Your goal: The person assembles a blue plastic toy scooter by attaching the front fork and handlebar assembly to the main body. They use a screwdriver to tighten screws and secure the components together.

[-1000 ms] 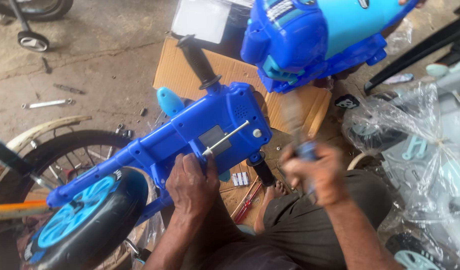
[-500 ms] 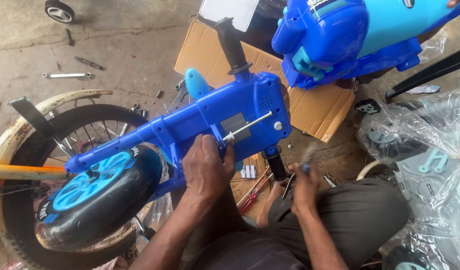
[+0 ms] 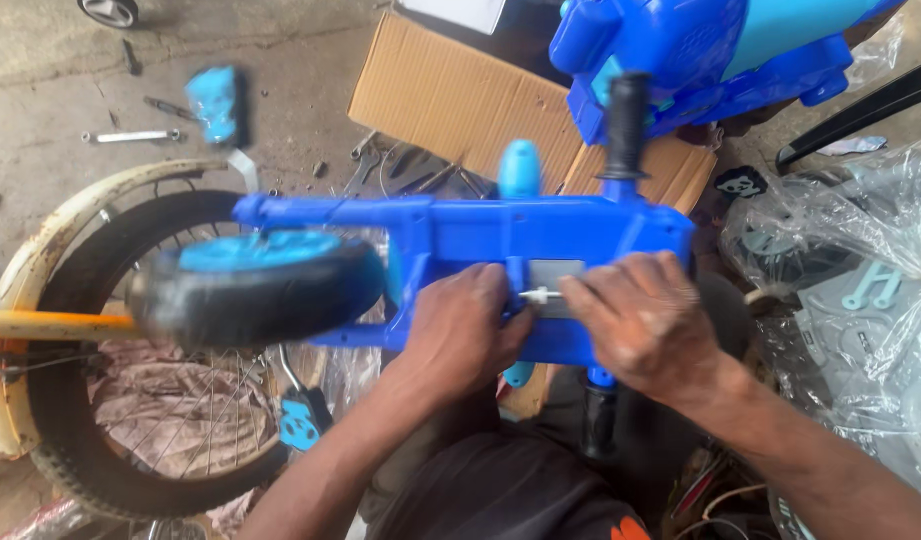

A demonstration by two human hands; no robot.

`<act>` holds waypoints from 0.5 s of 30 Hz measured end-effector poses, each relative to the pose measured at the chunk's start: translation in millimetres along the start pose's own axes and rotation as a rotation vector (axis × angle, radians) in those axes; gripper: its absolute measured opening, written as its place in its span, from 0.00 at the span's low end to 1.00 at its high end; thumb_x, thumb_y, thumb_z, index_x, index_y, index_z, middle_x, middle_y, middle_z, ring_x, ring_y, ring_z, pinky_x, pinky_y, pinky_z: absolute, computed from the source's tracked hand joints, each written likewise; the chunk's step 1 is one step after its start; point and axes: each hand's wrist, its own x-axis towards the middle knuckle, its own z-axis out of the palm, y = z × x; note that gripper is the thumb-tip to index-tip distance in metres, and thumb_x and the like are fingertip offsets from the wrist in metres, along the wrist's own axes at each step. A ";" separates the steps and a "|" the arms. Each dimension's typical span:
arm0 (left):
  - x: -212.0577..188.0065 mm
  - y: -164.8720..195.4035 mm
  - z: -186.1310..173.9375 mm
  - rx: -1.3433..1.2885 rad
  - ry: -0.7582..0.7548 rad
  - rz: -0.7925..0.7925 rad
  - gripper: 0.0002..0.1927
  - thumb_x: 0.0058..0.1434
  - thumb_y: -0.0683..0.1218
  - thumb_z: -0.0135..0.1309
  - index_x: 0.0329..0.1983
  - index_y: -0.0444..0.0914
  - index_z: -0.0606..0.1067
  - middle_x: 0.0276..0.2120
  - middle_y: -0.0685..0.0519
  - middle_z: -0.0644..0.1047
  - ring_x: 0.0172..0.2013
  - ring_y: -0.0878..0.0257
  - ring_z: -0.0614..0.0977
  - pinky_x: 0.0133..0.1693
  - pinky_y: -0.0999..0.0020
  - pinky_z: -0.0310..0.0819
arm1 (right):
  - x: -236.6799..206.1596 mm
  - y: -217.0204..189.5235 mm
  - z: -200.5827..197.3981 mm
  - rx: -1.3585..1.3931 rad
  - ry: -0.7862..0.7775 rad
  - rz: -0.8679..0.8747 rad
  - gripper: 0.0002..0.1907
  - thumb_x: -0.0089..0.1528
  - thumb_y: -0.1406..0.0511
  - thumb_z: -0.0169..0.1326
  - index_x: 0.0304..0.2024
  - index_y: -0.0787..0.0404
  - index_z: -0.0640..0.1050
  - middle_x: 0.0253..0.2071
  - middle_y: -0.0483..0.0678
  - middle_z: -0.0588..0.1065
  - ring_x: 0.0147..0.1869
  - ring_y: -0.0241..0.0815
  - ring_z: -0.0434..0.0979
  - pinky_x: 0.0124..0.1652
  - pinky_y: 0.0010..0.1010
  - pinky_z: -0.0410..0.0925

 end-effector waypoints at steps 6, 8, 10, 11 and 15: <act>1.6 9.1 30.5 -0.020 0.311 0.144 0.23 0.57 0.46 0.63 0.50 0.26 0.73 0.41 0.36 0.76 0.42 0.40 0.77 0.42 0.49 0.73 | -22.4 -1.7 18.3 0.214 0.094 0.217 0.08 0.62 0.71 0.62 0.44 0.64 0.79 0.32 0.47 0.74 0.34 0.44 0.76 0.31 0.34 0.68; 2.9 -1.4 33.1 -0.007 0.351 0.214 0.24 0.58 0.43 0.61 0.54 0.26 0.72 0.46 0.35 0.76 0.45 0.40 0.76 0.47 0.50 0.73 | -19.8 -2.4 28.8 0.179 0.101 0.242 0.07 0.62 0.71 0.63 0.42 0.64 0.79 0.29 0.47 0.72 0.31 0.43 0.75 0.28 0.35 0.67; -5.0 -8.6 32.7 -0.044 0.283 0.207 0.23 0.59 0.42 0.61 0.56 0.27 0.72 0.47 0.38 0.77 0.46 0.41 0.76 0.48 0.50 0.73 | -18.0 -4.6 28.4 0.114 0.024 0.240 0.06 0.61 0.71 0.64 0.38 0.63 0.79 0.26 0.48 0.71 0.29 0.45 0.74 0.28 0.37 0.67; 0.6 -14.8 32.3 -0.076 0.223 0.200 0.22 0.58 0.42 0.62 0.55 0.29 0.73 0.46 0.40 0.78 0.46 0.42 0.77 0.48 0.50 0.73 | -16.2 -3.3 27.4 0.125 0.013 0.233 0.06 0.59 0.71 0.63 0.38 0.63 0.79 0.27 0.48 0.72 0.30 0.46 0.75 0.29 0.38 0.67; 12.0 -24.8 25.5 -0.159 0.076 0.182 0.20 0.58 0.42 0.62 0.53 0.32 0.74 0.44 0.42 0.78 0.45 0.42 0.78 0.46 0.50 0.73 | -7.8 2.6 24.3 0.181 -0.037 0.178 0.08 0.59 0.72 0.60 0.40 0.64 0.79 0.28 0.48 0.73 0.31 0.45 0.76 0.31 0.37 0.69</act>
